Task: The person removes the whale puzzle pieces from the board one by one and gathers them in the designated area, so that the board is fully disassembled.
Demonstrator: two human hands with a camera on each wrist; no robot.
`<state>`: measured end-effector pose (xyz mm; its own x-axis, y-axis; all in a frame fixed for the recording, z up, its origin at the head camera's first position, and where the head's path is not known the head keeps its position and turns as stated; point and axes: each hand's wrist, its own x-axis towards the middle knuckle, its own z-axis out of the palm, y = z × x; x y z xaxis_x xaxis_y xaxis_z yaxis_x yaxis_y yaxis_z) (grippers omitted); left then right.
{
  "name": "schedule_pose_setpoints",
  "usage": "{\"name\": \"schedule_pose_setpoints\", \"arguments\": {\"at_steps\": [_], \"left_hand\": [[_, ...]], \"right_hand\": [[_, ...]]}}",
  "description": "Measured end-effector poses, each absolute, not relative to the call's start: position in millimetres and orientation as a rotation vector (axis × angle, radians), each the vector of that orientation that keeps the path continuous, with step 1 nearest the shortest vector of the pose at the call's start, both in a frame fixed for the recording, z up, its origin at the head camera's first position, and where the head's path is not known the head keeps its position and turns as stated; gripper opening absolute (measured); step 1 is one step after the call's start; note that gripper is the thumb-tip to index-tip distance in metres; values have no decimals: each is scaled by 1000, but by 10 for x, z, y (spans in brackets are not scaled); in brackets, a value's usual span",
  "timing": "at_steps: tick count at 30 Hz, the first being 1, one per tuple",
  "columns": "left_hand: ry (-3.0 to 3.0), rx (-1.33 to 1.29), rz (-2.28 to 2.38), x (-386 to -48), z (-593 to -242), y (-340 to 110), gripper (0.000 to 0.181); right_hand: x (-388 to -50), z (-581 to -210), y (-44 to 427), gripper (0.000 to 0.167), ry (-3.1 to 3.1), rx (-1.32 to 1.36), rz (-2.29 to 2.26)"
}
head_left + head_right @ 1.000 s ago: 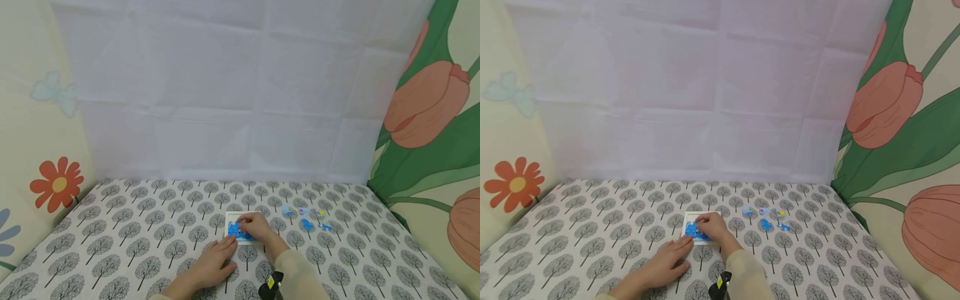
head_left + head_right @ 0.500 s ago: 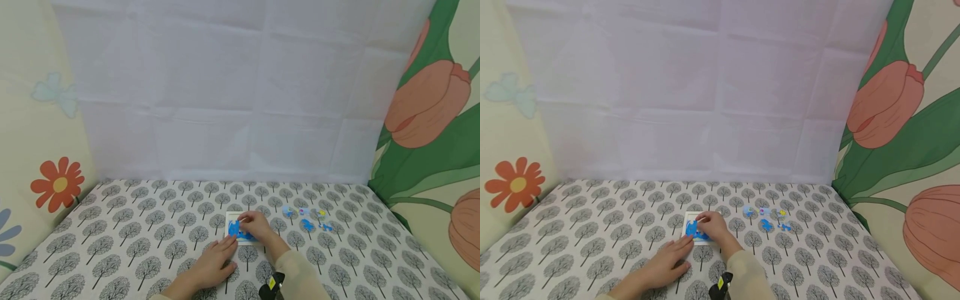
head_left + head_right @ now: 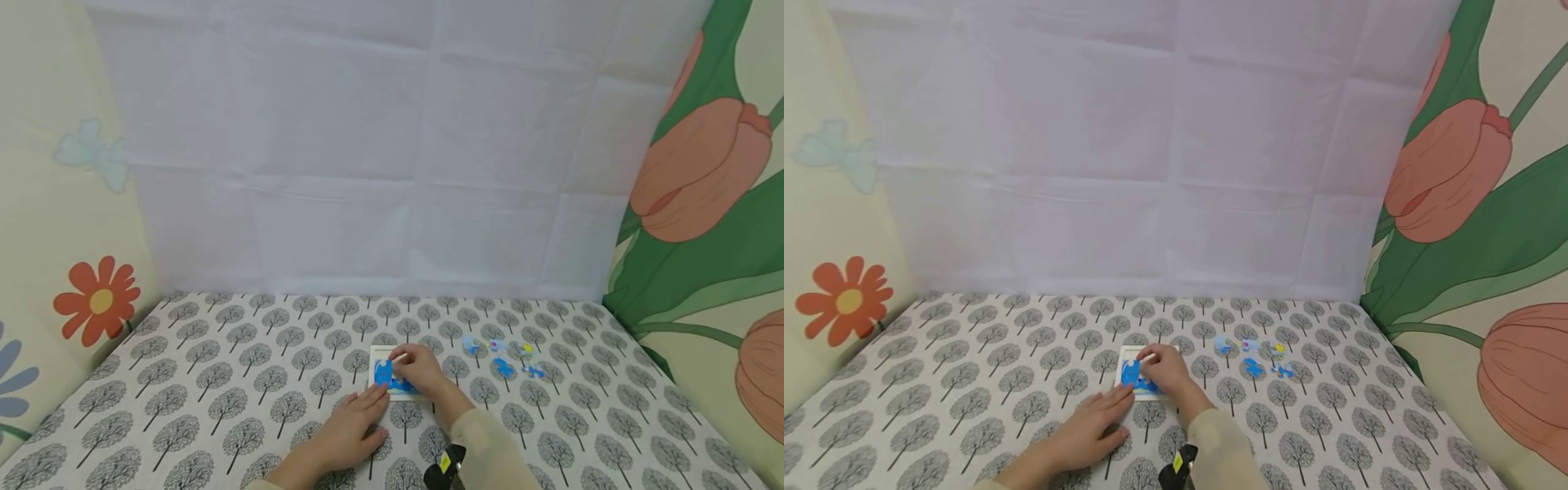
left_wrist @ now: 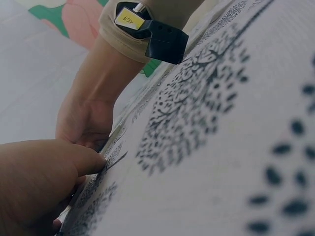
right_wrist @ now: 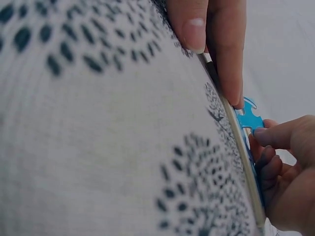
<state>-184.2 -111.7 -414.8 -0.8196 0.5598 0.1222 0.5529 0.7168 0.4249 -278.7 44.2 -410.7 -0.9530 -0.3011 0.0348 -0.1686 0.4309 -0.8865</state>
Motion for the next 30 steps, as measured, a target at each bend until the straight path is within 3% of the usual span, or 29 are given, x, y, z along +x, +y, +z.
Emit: {"name": "schedule_pose_setpoints", "arguments": {"at_steps": [30], "left_hand": [[2912,929,677,-1836,-4126,-1110,53]], "right_hand": [[-2809,-4113,467,13,2360,-346,-1729]]}}
